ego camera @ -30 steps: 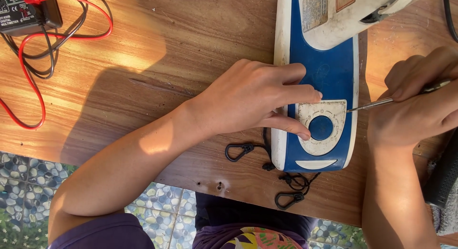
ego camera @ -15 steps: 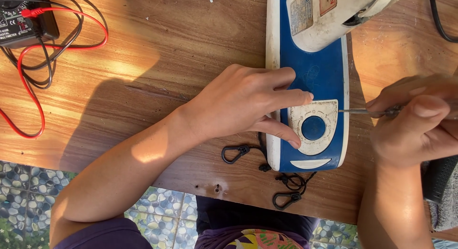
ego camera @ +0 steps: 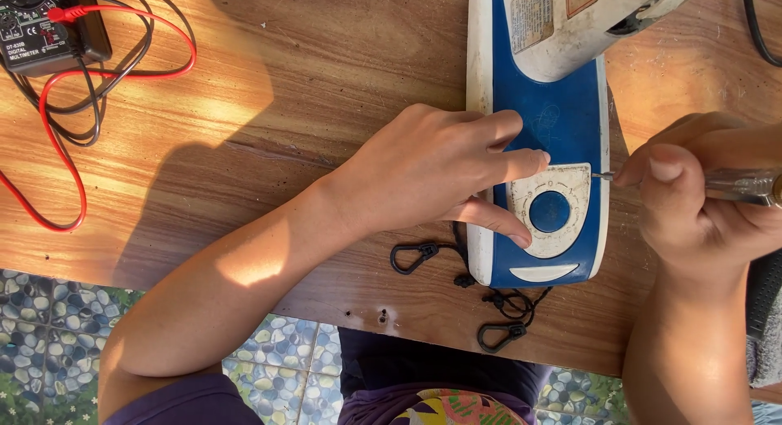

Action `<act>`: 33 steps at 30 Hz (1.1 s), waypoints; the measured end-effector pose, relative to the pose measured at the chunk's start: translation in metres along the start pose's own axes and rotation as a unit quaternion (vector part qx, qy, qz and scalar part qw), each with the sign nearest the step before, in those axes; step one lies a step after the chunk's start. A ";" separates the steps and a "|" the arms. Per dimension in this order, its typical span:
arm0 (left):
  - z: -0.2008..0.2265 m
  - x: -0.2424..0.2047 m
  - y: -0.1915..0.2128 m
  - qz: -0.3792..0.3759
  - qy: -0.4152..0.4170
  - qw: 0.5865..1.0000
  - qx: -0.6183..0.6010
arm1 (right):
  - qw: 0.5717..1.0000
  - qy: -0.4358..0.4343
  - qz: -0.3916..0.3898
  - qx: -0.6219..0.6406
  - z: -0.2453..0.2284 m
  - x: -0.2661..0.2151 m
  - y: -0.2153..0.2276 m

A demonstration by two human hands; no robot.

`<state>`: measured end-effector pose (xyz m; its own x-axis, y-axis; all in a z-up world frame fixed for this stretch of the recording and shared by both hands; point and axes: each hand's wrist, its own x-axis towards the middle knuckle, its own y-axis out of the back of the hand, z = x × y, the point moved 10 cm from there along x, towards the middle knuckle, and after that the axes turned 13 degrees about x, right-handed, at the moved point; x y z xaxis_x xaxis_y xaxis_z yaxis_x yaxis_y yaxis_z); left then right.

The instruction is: Adjusting the internal or interface components of a blue and white appliance using a screwdriver.

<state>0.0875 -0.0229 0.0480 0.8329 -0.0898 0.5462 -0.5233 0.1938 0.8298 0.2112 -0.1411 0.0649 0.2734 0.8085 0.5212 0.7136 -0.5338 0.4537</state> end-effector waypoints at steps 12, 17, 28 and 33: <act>0.003 0.002 -0.006 -0.054 -0.012 0.997 0.055 | 0.995 0.027 0.088 0.046 -0.006 0.019 -0.010; 0.003 -0.003 -0.010 -0.046 -0.019 0.996 0.075 | 0.995 0.036 0.073 0.050 -0.006 0.020 -0.015; -0.004 -0.002 -0.013 -0.049 0.011 0.999 0.016 | 0.998 -0.010 -0.046 0.035 0.013 0.034 -0.031; -0.010 -0.004 -0.018 -0.049 0.037 0.998 -0.013 | 0.992 -0.030 -0.114 -0.048 0.010 0.041 -0.043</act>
<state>0.0952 -0.0162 0.0292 0.8909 -0.0376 0.4527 -0.4355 0.2128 0.8747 0.1989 -0.0826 0.0595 0.1521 0.9222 0.3555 0.6974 -0.3550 0.6225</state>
